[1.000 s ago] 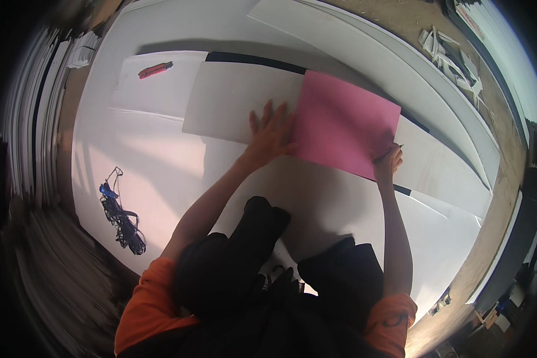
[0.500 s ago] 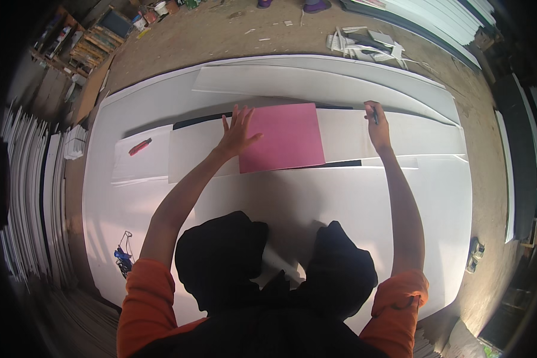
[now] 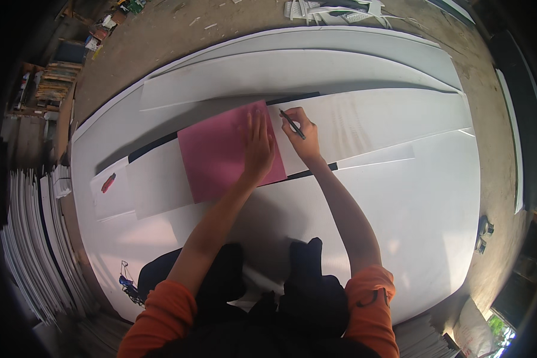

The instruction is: The person retrieves a white board from a stack and places it on a work surface. They then use a pink paper template and a pen to trace and mark the white board.

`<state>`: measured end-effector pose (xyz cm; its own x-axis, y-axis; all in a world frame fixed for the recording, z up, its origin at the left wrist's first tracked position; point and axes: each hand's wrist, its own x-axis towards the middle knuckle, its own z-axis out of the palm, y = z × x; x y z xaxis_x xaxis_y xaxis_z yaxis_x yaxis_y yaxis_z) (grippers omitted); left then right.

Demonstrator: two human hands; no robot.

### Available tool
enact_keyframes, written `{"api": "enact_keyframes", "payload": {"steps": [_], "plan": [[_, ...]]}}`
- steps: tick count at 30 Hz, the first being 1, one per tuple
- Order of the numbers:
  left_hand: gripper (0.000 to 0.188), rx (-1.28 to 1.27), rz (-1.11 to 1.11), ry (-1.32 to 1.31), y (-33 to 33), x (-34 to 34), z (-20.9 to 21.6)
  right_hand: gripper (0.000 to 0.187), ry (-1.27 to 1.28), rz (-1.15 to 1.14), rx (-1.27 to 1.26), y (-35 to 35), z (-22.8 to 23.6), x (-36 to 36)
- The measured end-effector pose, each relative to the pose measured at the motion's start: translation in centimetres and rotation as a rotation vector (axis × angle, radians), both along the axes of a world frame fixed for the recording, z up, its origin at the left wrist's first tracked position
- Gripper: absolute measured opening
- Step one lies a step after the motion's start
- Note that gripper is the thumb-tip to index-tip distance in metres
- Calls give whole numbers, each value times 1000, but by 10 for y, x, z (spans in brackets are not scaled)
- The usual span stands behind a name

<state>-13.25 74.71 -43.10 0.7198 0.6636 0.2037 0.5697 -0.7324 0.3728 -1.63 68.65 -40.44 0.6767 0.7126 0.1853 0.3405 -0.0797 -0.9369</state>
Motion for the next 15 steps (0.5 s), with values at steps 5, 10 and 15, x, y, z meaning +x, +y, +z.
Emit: {"api": "enact_keyframes", "payload": {"steps": [5,10,15], "plan": [[50,48,52,46,5,3,-3,18,-24,48,11,27,-29,4],[50,72,92,70,7,8,-6,20,-52,40,-22,39,-43,4],[51,43,109,77,7,10,-10,20,-117,39,-7,44,-50,2]]}}
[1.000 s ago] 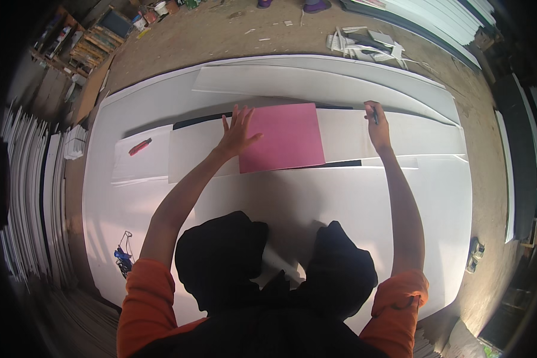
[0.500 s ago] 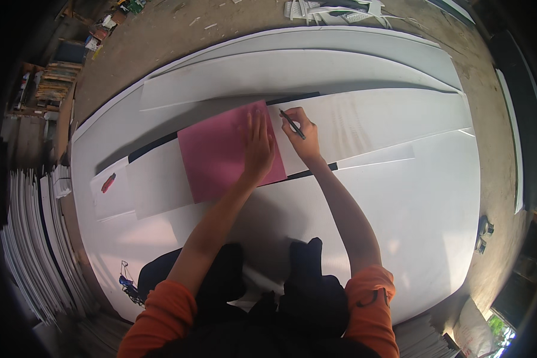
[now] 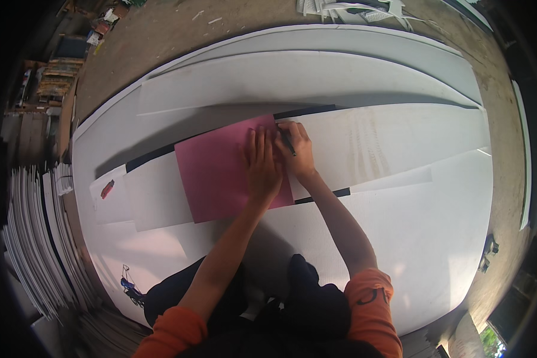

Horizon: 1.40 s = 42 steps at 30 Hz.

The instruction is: The person retrieves a white board from a stack and places it on a work surface. They then use a pink paper template and a pen to trace and mark the white board.

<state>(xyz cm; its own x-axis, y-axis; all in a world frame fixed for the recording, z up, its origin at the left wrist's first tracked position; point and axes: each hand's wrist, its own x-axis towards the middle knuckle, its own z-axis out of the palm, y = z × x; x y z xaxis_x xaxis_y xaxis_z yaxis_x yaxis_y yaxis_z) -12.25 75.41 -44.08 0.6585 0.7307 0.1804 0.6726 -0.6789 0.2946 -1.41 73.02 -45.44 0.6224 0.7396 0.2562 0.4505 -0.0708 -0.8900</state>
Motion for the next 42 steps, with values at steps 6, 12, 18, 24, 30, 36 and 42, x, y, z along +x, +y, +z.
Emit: {"api": "enact_keyframes", "payload": {"steps": [6,12,18,24,30,36,42], "plan": [[56,-35,5,19,-2,0,3,20,-51,23,-8,-1,6,-1],[50,36,15,7,-1,1,-3,21,-129,38,17,3,2,0],[48,62,3,17,-1,1,-2,20,-173,66,17,3,1,4],[50,55,-1,12,-2,1,-1,18,-156,86,23,-3,8,3],[51,57,-13,23,-2,0,1,17,-148,106,-17,-14,9,2],[52,79,-14,32,-2,-1,-1,16,-141,129,-28,-24,15,-2],[51,57,-24,50,-3,-1,-1,19,-144,144,-48,-37,15,-4]]}}
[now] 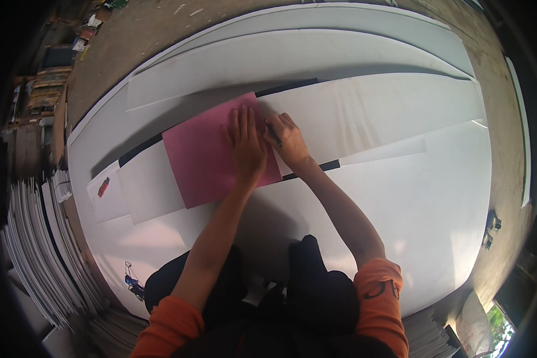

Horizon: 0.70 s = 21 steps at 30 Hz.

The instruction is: The person retrieves a white board from a stack and places it on a work surface. They then use a pink paper template and a pen to trace and mark the white board.

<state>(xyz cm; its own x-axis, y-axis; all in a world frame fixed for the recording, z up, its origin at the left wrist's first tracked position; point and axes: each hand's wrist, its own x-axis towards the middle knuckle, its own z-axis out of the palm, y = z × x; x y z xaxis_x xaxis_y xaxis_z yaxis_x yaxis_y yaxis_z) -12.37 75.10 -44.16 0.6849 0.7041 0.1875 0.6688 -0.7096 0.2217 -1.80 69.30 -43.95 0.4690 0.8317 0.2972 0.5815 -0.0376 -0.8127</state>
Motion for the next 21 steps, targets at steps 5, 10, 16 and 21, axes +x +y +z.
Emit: {"api": "enact_keyframes", "payload": {"steps": [5,10,16,21], "plan": [[48,53,5,-43,0,0,-2,18,9,45,-38,-13,2,-3],[50,52,4,-34,1,-1,-4,17,36,83,-78,-28,8,-7],[48,102,14,-68,1,1,-5,15,41,116,-104,-44,9,-13],[46,132,17,-76,-1,1,-2,15,38,137,-114,-56,12,-18]]}}
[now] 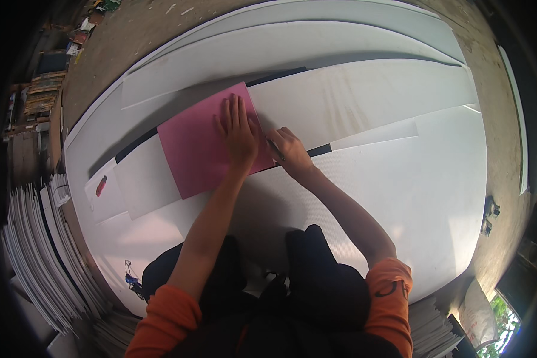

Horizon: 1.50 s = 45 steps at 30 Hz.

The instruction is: The person retrieves a white board from a stack and places it on a work surface. They then use a pink paper template and a pen to trace and mark the white board.

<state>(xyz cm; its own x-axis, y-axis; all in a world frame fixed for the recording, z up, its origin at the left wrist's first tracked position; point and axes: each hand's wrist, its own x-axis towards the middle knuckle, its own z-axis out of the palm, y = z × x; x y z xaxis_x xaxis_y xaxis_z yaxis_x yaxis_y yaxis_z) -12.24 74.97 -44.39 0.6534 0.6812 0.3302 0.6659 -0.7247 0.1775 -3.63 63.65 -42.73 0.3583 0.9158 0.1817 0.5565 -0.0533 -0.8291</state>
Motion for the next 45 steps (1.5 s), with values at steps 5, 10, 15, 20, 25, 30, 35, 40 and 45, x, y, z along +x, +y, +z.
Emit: {"api": "enact_keyframes", "payload": {"steps": [5,10,15,20,25,30,35,40,45], "plan": [[47,-9,13,-18,0,1,-3,16,20,13,-7,-14,2,-7],[47,9,11,-20,1,0,-5,17,27,26,1,-24,5,-11],[47,15,8,-33,-1,1,-4,18,51,30,-12,-34,5,-14],[48,34,17,-19,1,0,-7,19,49,70,-22,-43,9,-17],[49,63,16,-4,-1,0,-6,21,32,58,-39,-51,9,-21],[49,64,12,-9,0,0,-5,22,22,70,-37,-52,9,-21],[49,72,7,-7,1,1,-6,20,33,77,-54,-52,9,-20],[50,84,-3,5,1,-2,-3,18,69,159,-169,-73,1,-35],[48,68,-20,8,-4,-4,5,23,-3,48,-120,-80,1,-35]]}}
